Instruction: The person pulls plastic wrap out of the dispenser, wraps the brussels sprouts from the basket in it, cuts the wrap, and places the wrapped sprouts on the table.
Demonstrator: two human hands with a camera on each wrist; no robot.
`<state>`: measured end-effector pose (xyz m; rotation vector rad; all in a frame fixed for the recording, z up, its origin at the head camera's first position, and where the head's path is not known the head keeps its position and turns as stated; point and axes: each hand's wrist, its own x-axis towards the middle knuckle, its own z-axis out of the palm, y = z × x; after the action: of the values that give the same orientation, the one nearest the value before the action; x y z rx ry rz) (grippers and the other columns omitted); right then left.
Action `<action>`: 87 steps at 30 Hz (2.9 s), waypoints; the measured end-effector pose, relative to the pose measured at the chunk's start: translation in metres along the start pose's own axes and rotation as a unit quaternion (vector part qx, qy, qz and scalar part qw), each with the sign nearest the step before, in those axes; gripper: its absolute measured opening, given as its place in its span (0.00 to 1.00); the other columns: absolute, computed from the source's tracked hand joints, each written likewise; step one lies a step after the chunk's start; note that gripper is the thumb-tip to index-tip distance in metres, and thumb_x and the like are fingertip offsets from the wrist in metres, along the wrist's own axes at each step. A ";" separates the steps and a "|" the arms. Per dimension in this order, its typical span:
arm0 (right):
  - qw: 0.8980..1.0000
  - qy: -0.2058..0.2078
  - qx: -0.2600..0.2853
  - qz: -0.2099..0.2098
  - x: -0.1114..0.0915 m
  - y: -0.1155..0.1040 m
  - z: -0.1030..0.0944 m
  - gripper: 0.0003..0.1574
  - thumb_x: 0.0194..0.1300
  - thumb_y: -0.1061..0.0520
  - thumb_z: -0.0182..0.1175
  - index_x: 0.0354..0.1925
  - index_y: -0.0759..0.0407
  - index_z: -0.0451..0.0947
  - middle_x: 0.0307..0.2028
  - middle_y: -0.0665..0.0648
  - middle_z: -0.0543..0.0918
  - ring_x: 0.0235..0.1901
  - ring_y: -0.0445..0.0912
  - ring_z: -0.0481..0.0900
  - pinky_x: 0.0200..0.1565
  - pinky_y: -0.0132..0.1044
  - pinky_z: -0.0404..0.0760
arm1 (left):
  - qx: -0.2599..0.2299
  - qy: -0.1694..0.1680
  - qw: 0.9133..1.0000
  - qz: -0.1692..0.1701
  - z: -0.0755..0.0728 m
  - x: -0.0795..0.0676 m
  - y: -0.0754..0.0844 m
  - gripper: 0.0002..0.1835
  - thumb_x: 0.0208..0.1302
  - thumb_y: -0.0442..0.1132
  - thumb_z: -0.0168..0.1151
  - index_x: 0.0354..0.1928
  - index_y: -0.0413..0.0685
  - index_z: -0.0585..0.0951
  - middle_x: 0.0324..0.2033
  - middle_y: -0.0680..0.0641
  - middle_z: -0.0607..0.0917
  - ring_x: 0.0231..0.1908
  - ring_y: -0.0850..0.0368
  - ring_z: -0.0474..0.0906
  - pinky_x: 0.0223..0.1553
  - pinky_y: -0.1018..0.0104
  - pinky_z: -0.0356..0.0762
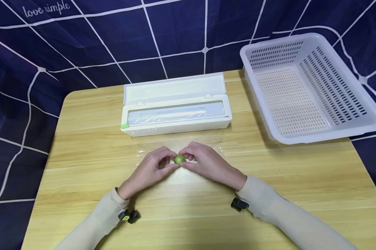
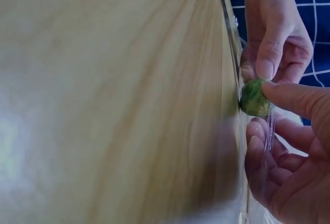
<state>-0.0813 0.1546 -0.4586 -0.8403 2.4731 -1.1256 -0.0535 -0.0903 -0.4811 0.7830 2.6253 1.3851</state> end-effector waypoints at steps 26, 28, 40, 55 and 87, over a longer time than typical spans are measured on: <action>0.999 -0.035 0.013 -0.008 0.003 0.001 -0.004 0.15 0.75 0.49 0.73 0.56 0.50 0.90 0.40 0.42 0.80 0.37 0.39 0.78 0.41 0.36 0.81 | 0.025 0.027 0.998 0.044 0.001 0.000 0.000 0.17 0.62 0.33 0.83 0.51 0.43 0.89 0.46 0.52 0.89 0.45 0.53 0.80 0.46 0.61 0.79; 0.999 -0.036 0.015 -0.008 0.003 0.002 -0.005 0.14 0.76 0.48 0.72 0.56 0.48 0.91 0.40 0.42 0.81 0.36 0.39 0.77 0.40 0.37 0.80 | 0.026 0.026 0.999 0.038 0.001 0.000 0.001 0.16 0.61 0.33 0.83 0.50 0.43 0.90 0.45 0.52 0.90 0.45 0.53 0.80 0.45 0.61 0.79; 0.999 -0.044 -0.006 0.006 0.001 0.001 -0.006 0.15 0.80 0.50 0.67 0.59 0.52 0.89 0.40 0.43 0.80 0.37 0.40 0.76 0.40 0.37 0.79 | 0.028 0.030 0.999 0.031 0.001 0.002 0.004 0.17 0.62 0.34 0.83 0.53 0.43 0.90 0.46 0.51 0.91 0.43 0.55 0.81 0.43 0.62 0.80; 0.999 0.013 -0.034 0.007 -0.001 -0.005 -0.006 0.17 0.73 0.52 0.74 0.57 0.53 0.85 0.52 0.49 0.85 0.52 0.46 0.83 0.58 0.51 0.82 | 0.045 0.014 0.999 0.023 0.004 0.005 0.003 0.17 0.64 0.35 0.81 0.54 0.42 0.89 0.44 0.51 0.90 0.45 0.56 0.81 0.47 0.61 0.80; 0.998 -0.016 -0.064 0.004 0.004 -0.007 -0.002 0.17 0.69 0.49 0.77 0.53 0.52 0.89 0.44 0.44 0.85 0.43 0.42 0.82 0.51 0.46 0.83 | 0.084 0.020 0.995 0.053 0.000 0.001 0.005 0.14 0.65 0.37 0.78 0.51 0.46 0.89 0.48 0.52 0.88 0.46 0.55 0.74 0.45 0.62 0.75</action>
<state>-0.0832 0.1495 -0.4517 -0.8754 2.5409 -0.9524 -0.0527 -0.0872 -0.4773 0.9368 2.7970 1.2275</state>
